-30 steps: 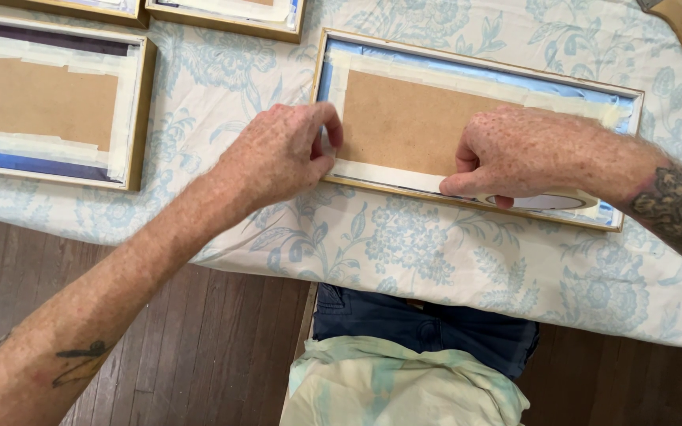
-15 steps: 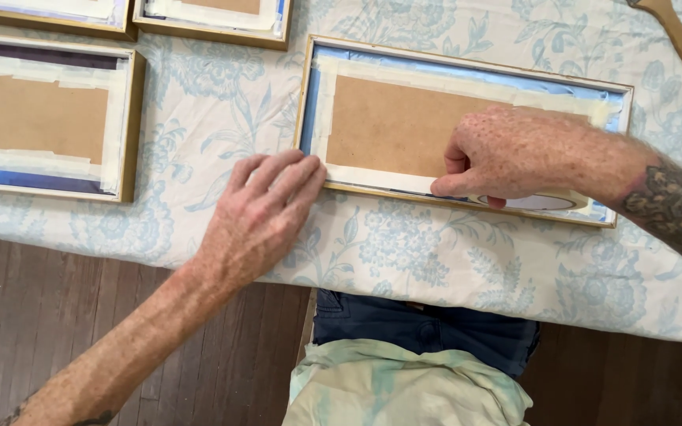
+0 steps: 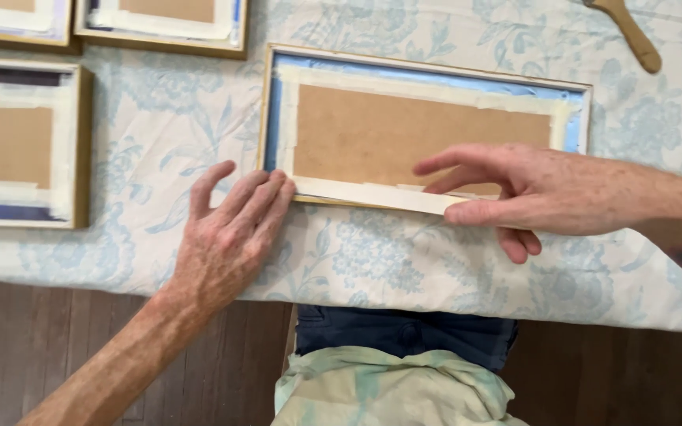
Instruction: Apply masking tape to the back edges of picture frames on a workbench.
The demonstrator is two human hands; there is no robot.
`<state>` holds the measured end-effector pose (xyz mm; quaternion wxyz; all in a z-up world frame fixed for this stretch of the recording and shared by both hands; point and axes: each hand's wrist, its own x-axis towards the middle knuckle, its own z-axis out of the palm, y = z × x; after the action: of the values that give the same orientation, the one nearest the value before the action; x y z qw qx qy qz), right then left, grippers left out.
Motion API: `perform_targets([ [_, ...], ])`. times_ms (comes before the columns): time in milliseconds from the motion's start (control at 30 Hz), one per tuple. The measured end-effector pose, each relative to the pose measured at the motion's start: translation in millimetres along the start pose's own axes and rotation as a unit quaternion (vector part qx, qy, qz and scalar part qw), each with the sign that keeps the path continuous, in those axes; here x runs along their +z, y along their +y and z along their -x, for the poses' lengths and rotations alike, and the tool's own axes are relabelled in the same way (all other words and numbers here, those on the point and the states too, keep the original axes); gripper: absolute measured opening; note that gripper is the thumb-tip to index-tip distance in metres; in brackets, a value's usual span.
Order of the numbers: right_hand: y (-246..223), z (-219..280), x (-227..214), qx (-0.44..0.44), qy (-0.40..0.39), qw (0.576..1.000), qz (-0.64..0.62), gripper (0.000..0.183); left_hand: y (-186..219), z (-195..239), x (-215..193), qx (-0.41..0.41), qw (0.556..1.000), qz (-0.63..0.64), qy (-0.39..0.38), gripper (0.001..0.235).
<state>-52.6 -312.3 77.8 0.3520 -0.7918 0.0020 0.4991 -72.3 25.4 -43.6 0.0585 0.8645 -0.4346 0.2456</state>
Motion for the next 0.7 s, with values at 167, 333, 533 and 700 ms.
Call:
perform_targets([
  [167,21.6,18.5,-10.2,-0.033,0.038,0.998,0.022,0.068,2.6,-10.3,-7.2,0.001,1.000,0.020,0.017,0.017],
  [333,20.6,54.4,-28.7,0.212,0.085,0.967,0.115,0.069,5.5,-9.8,-9.1,-0.018,0.999,0.031,-0.005,0.020],
  [533,84.8,89.4,-45.3,0.303,0.169,0.934,0.088,0.031,10.0,-11.3,-12.6,-0.022,0.999,-0.001,-0.026,0.022],
  [700,80.7,87.6,-41.7,0.252,0.151,0.935,0.199,0.034,11.3,-12.4,-11.3,-0.026,0.998,-0.022,-0.049,0.014],
])
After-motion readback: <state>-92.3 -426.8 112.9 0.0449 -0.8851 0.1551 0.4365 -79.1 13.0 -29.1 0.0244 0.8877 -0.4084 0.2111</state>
